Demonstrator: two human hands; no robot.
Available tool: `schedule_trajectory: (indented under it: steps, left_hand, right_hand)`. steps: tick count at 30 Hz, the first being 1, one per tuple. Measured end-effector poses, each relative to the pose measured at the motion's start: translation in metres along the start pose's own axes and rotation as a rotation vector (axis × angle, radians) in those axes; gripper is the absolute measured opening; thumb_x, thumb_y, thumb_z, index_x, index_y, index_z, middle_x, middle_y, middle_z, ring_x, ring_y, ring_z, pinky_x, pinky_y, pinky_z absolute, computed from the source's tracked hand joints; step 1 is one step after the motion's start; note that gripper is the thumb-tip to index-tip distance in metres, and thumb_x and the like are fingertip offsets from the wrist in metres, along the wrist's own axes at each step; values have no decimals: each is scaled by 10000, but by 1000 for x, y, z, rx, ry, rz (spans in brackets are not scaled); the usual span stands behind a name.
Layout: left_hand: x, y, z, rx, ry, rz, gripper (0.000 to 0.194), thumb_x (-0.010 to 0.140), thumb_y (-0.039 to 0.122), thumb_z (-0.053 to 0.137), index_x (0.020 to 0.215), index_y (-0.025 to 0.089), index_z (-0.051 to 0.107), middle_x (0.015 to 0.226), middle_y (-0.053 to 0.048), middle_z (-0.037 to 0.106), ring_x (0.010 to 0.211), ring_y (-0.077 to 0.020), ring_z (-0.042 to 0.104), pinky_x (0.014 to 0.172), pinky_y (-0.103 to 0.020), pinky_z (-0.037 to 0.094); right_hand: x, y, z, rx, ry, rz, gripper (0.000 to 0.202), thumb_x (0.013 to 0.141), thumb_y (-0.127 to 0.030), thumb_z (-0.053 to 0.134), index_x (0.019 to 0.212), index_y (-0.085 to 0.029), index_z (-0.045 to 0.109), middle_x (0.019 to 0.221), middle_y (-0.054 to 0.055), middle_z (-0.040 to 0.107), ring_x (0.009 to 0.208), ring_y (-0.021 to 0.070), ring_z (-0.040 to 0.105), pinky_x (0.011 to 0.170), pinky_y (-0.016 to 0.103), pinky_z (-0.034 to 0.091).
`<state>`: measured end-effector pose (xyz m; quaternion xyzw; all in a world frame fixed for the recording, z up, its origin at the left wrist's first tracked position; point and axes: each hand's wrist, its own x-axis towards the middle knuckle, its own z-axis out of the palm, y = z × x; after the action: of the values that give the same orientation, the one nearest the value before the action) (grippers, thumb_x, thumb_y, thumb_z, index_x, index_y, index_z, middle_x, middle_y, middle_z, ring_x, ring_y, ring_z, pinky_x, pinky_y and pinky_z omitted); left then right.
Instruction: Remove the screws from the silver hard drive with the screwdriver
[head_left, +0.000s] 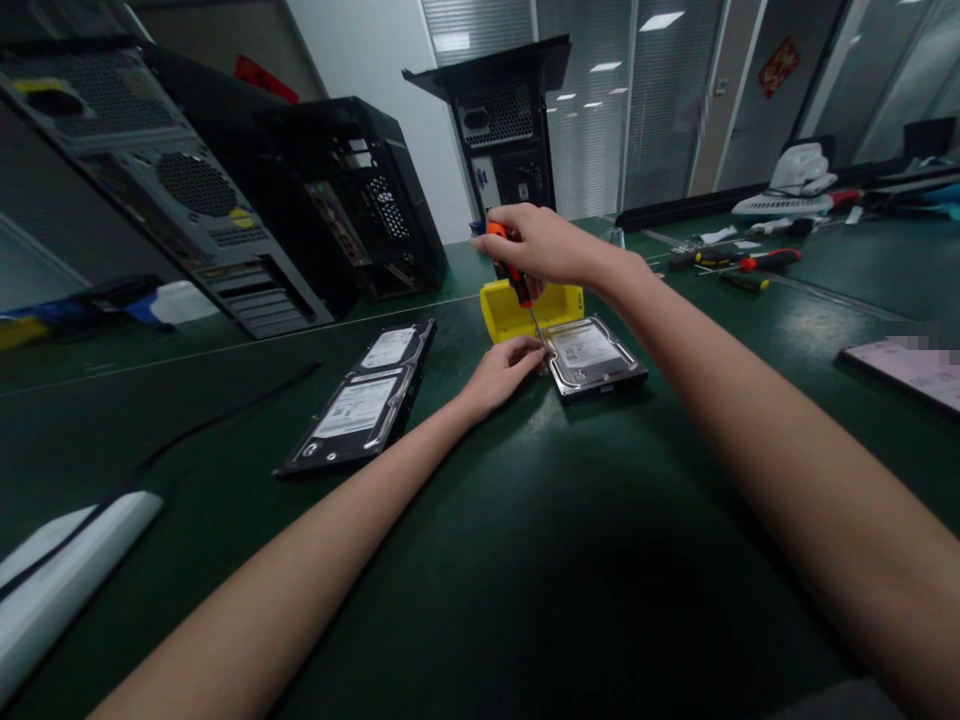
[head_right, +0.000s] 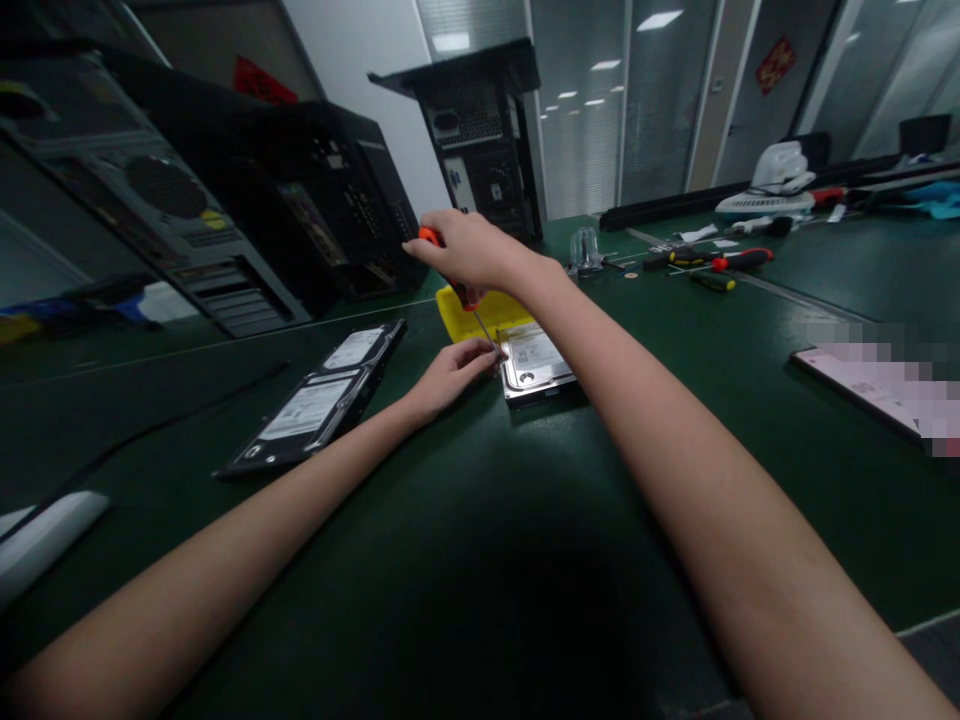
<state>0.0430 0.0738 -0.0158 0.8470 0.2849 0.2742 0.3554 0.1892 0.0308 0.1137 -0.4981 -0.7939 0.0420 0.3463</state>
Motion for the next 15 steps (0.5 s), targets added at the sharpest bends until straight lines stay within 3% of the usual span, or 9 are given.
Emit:
schedule_trajectory:
  steps: [15]
  left_hand:
    - [2,-2,2,-11,7,-1,287,872,357,499,972,119,624,887,-67,655,790,-162,592,795,-313,456]
  right_hand:
    - [1,3,4,35,9,3,293,925,-418,388,847,-154,487,766,52,560,627,109,561,560,218,444]
